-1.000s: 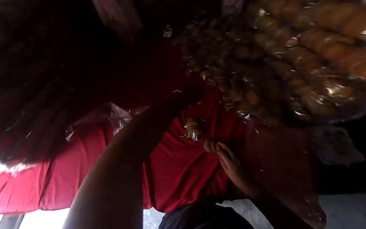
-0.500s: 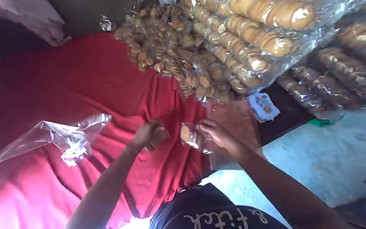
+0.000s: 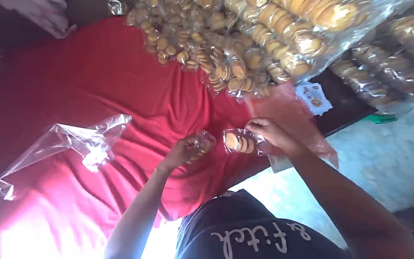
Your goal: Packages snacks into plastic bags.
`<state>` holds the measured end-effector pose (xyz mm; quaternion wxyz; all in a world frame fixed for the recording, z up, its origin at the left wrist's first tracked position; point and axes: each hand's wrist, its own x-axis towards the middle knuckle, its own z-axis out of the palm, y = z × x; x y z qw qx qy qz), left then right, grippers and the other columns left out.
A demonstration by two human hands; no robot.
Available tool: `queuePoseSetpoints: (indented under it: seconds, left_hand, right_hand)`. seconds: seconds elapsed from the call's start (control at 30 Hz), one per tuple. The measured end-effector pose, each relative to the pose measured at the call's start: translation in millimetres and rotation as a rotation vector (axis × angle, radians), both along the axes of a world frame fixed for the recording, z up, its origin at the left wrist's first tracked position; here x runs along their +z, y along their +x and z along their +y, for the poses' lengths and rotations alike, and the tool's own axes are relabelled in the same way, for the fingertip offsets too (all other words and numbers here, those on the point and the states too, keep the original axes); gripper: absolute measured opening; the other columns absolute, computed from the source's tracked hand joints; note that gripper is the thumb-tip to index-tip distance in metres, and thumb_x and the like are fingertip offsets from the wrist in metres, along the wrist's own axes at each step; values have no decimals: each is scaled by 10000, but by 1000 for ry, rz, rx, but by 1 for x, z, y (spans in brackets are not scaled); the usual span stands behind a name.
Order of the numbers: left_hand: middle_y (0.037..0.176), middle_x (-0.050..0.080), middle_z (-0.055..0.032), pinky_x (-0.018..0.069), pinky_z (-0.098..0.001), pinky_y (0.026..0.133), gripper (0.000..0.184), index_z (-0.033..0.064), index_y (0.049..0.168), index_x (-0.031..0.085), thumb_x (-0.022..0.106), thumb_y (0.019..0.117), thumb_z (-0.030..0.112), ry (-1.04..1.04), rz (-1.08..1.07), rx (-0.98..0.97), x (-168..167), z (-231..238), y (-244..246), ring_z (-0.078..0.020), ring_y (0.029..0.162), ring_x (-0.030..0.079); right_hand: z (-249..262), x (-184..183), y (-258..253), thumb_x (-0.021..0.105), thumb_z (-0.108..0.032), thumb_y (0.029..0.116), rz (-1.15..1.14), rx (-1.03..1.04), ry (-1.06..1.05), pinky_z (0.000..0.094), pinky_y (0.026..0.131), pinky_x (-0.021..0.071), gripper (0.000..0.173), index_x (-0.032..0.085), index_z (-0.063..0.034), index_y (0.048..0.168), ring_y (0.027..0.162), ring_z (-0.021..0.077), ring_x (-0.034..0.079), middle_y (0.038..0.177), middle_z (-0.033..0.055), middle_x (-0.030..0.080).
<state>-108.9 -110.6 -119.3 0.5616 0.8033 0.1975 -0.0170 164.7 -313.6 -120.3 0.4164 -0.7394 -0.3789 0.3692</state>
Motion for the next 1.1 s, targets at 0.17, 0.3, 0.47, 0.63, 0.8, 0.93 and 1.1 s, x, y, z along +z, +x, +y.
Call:
queuePoseSetpoints:
  seconds: [0.17,0.3,0.47,0.63,0.8,0.93,1.1]
  left_hand:
    - [1059,751,-91,518,-496,929,215,93,1148,736,653,965,171,677,-416,-243,-6,-33,14,-286,1022,696]
    - [1271,648,-197,384,-689,1032,323,243,1154,734,755,875,407,908,-494,-76,-40,-41,8,-448,1229,578]
    - [1434,553,-230,367,-603,1150,621,88,1325,641,840,810,372,528,-441,-45,-55,-25,8,-375,1358,519]
    - [1276,568,-181,440,-324,1078,480,-55,1152,606,809,808,211,6,-424,76,-64,-49,27,-193,1235,537]
    - [1121,651,39,558,-288,889,506,101,1238,543,674,936,485,-331,-491,229,-28,-62,66,-70,1014,637]
    - [1280,630,-165,446,-363,1085,340,-55,1119,681,518,1028,230,247,-483,145,44,-14,174,-204,1271,552]
    - [1367,620,-194,434,-517,1112,284,39,1230,710,631,996,178,834,-197,9,69,23,332,-343,1311,563]
  right_hand:
    - [32,25,-38,609,-55,975,-286,91,240,328,765,568,143,711,45,964,766,133,658,854,115,700]
    - [42,-10,-59,621,-91,978,-47,319,141,269,839,516,188,719,66,946,856,90,623,915,117,689]
    - [12,-40,-77,474,-322,1021,369,201,260,305,1054,486,459,632,44,1248,1246,113,580,1379,113,599]
    - [-7,-77,-126,825,-403,798,132,63,477,333,1133,433,952,395,126,1462,1350,218,511,1470,264,485]
    - [-10,-58,-82,806,-202,836,-267,57,591,375,1037,518,503,618,26,1244,1170,278,641,1230,221,656]
    - [-35,-68,-18,793,-235,836,-477,5,528,429,973,562,453,662,-49,1228,1128,306,672,1205,185,682]
    - [-46,-80,8,816,-253,799,-186,-23,535,399,1001,534,483,668,1,1183,1124,276,663,1182,186,688]
